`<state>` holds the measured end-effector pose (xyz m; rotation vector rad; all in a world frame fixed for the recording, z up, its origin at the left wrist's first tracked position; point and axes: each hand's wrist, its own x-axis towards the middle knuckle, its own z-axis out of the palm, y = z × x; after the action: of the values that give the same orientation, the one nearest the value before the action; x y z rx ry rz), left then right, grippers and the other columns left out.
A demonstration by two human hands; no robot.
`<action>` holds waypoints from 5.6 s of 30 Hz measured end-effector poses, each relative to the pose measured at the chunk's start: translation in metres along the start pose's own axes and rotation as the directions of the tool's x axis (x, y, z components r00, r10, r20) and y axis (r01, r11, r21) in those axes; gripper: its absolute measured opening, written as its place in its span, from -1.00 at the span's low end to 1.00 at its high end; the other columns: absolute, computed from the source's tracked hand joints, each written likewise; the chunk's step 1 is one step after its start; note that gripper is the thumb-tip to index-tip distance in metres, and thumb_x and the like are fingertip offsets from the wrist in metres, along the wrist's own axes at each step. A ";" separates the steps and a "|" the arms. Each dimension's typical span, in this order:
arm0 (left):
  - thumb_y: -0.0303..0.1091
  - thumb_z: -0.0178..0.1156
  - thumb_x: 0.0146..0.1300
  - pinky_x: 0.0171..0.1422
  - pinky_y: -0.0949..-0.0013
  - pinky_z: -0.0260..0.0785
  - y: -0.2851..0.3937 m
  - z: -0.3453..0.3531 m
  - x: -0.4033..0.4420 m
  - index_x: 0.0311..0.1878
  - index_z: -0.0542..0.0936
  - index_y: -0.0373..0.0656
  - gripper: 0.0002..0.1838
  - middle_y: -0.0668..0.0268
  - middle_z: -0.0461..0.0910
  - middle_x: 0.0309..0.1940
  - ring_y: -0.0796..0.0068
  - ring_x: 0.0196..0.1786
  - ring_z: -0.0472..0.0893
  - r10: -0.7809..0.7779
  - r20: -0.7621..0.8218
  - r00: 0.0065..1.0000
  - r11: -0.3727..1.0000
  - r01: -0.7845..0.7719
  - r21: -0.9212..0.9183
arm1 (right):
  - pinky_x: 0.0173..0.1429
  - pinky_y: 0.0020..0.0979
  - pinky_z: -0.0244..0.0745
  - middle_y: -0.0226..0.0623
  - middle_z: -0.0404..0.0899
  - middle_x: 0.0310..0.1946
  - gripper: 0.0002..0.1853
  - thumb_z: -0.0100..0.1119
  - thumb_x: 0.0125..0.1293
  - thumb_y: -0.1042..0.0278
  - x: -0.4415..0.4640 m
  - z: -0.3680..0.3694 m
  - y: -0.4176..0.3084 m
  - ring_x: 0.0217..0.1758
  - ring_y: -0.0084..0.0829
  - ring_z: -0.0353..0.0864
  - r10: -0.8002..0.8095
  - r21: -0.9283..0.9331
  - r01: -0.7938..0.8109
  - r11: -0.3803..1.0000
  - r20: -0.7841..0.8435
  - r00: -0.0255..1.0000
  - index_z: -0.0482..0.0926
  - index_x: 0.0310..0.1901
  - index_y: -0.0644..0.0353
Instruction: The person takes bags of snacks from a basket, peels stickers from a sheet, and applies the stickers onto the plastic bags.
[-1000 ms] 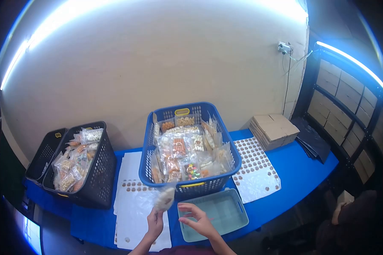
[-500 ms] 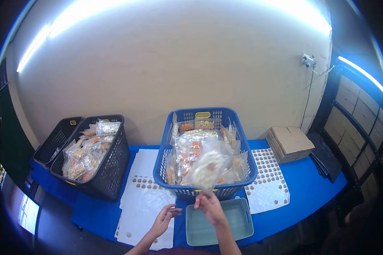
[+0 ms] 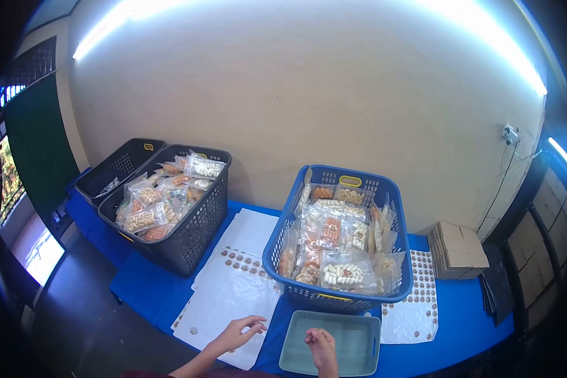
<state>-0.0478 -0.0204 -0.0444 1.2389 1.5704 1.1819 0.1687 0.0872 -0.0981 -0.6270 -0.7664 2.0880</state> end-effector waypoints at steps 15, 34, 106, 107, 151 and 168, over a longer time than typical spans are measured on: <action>-0.46 0.03 0.19 -0.19 0.52 0.39 0.015 -0.168 -0.014 -0.22 0.53 -0.29 -0.85 0.23 0.60 -0.41 0.51 -0.30 0.59 0.235 -0.423 0.875 0.966 -0.160 0.206 | -0.25 -0.56 0.36 -0.22 0.53 -0.29 -0.71 0.09 0.14 0.44 0.045 0.057 0.074 -0.34 -0.52 0.51 0.160 -0.415 -0.220 0.883 -0.175 0.972 0.40 -0.08 0.29; -0.41 0.02 0.19 -0.14 0.44 0.38 0.041 -0.388 0.064 -0.15 0.49 -0.29 -0.79 0.19 0.59 -0.36 0.45 -0.24 0.58 0.421 -0.276 0.864 0.879 -0.314 0.359 | 0.10 -0.24 0.31 0.21 0.43 -0.11 -0.22 0.03 0.02 -0.25 0.096 0.043 0.268 0.04 0.03 0.38 0.647 -0.963 -0.030 -0.266 -0.202 0.735 0.32 0.04 0.37; -0.34 0.00 0.27 -0.40 0.71 0.25 -0.092 -0.208 -0.018 -0.15 0.45 -0.27 -0.80 0.41 0.51 -0.44 0.78 -0.47 0.41 -0.110 0.099 0.989 0.880 0.144 -0.453 | -0.16 -0.54 0.34 -0.31 0.43 -0.22 -0.54 0.21 0.12 0.29 0.019 0.244 0.174 -0.18 -0.61 0.39 -0.039 -0.633 0.005 0.774 -0.040 0.998 0.34 0.00 0.32; -0.34 -0.01 0.27 -0.40 0.71 0.25 -0.083 -0.206 -0.020 -0.12 0.44 -0.27 -0.78 0.41 0.51 -0.43 0.78 -0.47 0.41 -0.121 0.095 0.988 0.872 0.151 -0.466 | -0.17 -0.55 0.33 -0.33 0.44 -0.23 -0.56 0.20 0.13 0.27 0.019 0.241 0.177 -0.19 -0.63 0.39 0.076 -0.482 -0.030 0.876 0.076 0.994 0.36 -0.02 0.31; -0.34 -0.21 0.34 -0.13 0.53 0.21 -0.046 -0.343 0.038 0.02 0.26 -0.41 -0.68 0.24 0.39 -0.21 0.57 -0.25 0.37 0.331 -0.855 0.399 0.943 -0.176 0.283 | -0.07 -0.27 0.37 -0.11 0.32 -0.17 -0.34 0.25 -0.09 0.45 0.315 0.139 0.325 -0.12 -0.13 0.41 -0.315 -0.997 -0.076 -0.029 -0.063 0.947 0.26 0.13 0.14; -0.34 -0.22 0.33 0.03 0.45 0.18 -0.051 -0.343 0.036 0.10 0.19 -0.45 -0.62 0.15 0.37 -0.11 0.45 -0.09 0.38 0.372 -0.843 0.388 0.928 -0.164 0.334 | -0.09 -0.16 0.38 0.06 0.24 0.01 -0.32 0.22 -0.06 0.47 0.319 0.146 0.332 0.01 -0.05 0.37 -0.285 -0.967 -0.166 -0.194 -0.106 0.953 0.20 0.16 0.15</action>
<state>-0.3927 -0.0543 -0.0105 1.0160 2.3552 2.2125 -0.2744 0.1417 -0.2830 -1.6471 -2.2456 0.6376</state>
